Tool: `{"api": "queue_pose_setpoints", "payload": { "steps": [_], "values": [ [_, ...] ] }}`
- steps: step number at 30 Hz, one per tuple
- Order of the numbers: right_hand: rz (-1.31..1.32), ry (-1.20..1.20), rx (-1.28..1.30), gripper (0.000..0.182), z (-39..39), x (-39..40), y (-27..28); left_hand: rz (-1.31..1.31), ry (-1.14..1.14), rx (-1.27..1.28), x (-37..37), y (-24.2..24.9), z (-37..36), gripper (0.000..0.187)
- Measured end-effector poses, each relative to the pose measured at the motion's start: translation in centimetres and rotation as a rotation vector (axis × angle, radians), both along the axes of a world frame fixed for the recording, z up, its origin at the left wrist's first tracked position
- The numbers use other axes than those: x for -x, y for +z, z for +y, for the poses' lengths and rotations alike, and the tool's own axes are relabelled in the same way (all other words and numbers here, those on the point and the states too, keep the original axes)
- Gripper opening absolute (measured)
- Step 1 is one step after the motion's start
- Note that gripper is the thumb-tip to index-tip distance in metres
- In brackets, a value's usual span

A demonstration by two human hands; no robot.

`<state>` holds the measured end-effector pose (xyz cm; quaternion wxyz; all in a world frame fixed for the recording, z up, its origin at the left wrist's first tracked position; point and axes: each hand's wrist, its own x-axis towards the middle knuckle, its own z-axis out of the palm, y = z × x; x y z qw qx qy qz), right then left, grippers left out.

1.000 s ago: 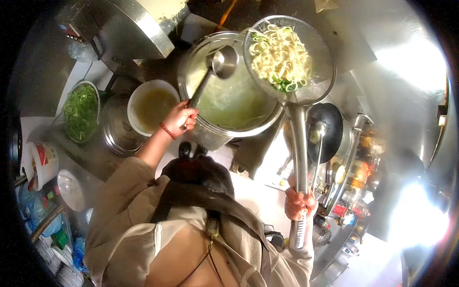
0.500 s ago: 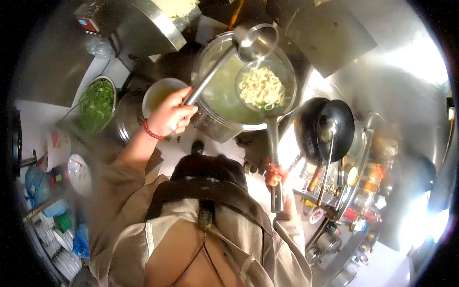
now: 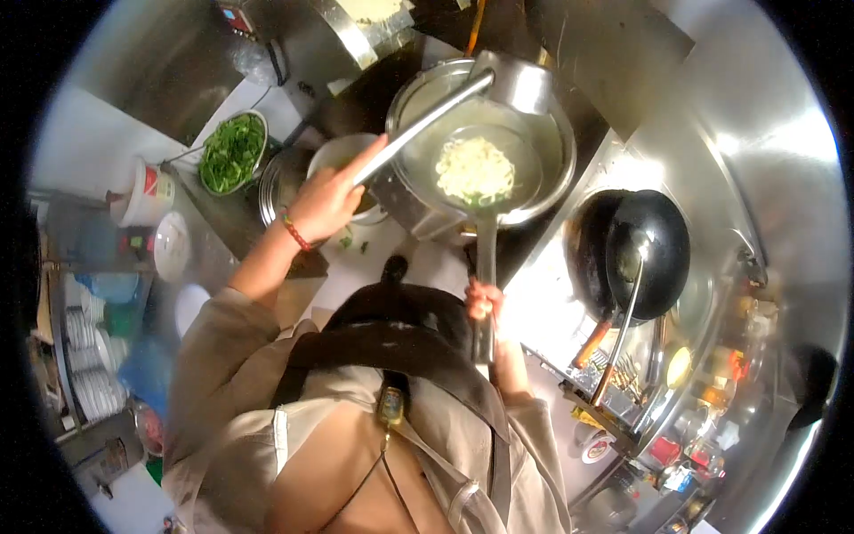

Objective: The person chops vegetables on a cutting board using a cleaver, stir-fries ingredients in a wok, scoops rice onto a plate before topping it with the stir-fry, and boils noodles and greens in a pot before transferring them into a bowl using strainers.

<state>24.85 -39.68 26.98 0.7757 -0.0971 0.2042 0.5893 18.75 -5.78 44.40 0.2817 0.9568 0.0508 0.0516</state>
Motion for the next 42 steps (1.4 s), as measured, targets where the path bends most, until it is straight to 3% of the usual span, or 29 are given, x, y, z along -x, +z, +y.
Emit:
{"api": "queue_pose_setpoints", "payload": {
  "steps": [2, 5, 6, 8, 10, 12, 16, 21, 26, 28, 30, 32, 34, 36, 38, 40, 42],
  "values": [
    [0.200, -0.075, -0.050, 0.007, 0.2, 0.0, 0.3, -0.059, -0.017, -0.087, 1.3, 1.2, -1.6, 0.073],
    [0.240, -0.054, -0.101, 0.005, 0.0, -0.7, 0.8, -0.024, 0.055, -0.129, 3.1, -0.5, -3.4, 0.073],
    [0.234, -0.062, -0.200, 0.011, -0.6, -1.1, -1.3, 0.007, 0.101, -0.140, 4.0, -0.6, -4.0, 0.072],
    [0.335, 0.071, -0.571, 0.002, 0.0, -1.1, -3.3, 0.050, 0.204, -0.093, 7.9, -0.5, -5.3, 0.072],
    [0.150, 0.134, -0.233, 0.009, 0.1, -1.6, -1.0, 0.103, 0.258, -0.063, 9.8, 0.2, -5.8, 0.075],
    [0.236, 0.109, -0.311, 0.008, 0.1, -1.9, -1.5, 0.132, 0.246, -0.066, 10.8, -1.0, -5.7, 0.076],
    [0.184, 0.077, -0.189, 0.007, 0.5, -1.2, 1.2, -0.013, 0.211, -0.121, 14.2, -2.9, -6.7, 0.078],
    [0.176, 0.094, -0.170, 0.011, 0.9, -0.8, 2.3, 0.222, 0.262, 0.003, 21.1, -1.1, -6.4, 0.079],
    [0.133, 0.031, -0.119, 0.008, 1.2, -2.4, -0.1, 0.099, 0.455, -0.103, 31.3, -5.3, -5.1, 0.071],
    [0.178, 0.040, -0.149, 0.011, 3.6, -0.9, 1.4, 0.103, 0.539, -0.083, 36.3, -6.6, -3.8, 0.070],
    [-0.122, 0.010, -0.052, 0.010, 4.9, 0.7, 0.9, 0.112, 0.590, -0.120, 42.2, -7.8, -2.5, 0.069],
    [-0.539, -0.025, 0.143, 0.010, 5.0, 2.5, 0.2, 0.296, 0.642, -0.271, 49.0, -8.8, -1.1, 0.055],
    [-0.379, 0.111, -0.056, 0.005, 5.9, 10.6, 5.7, 0.402, 0.826, -0.047, 55.5, -7.2, -0.9, 0.054],
    [-0.214, 0.217, -0.100, 0.004, 4.9, 15.0, 9.0, 0.265, 1.017, -0.138, 61.3, -9.8, -1.9, 0.055],
    [-0.191, 0.276, -0.111, 0.012, 4.5, 19.3, 12.3, -0.064, 1.115, -0.089, 65.3, -11.1, -2.1, 0.059],
    [-0.328, 0.483, -0.132, 0.035, 5.2, 21.0, 13.5, -0.156, 1.285, 0.175, 66.8, -10.6, -2.5, 0.059],
    [-0.281, 0.687, -0.227, 0.036, 8.6, 23.4, 14.6, -0.256, 1.413, 0.337, 67.9, -10.6, -3.0, 0.058]
  ]
}}
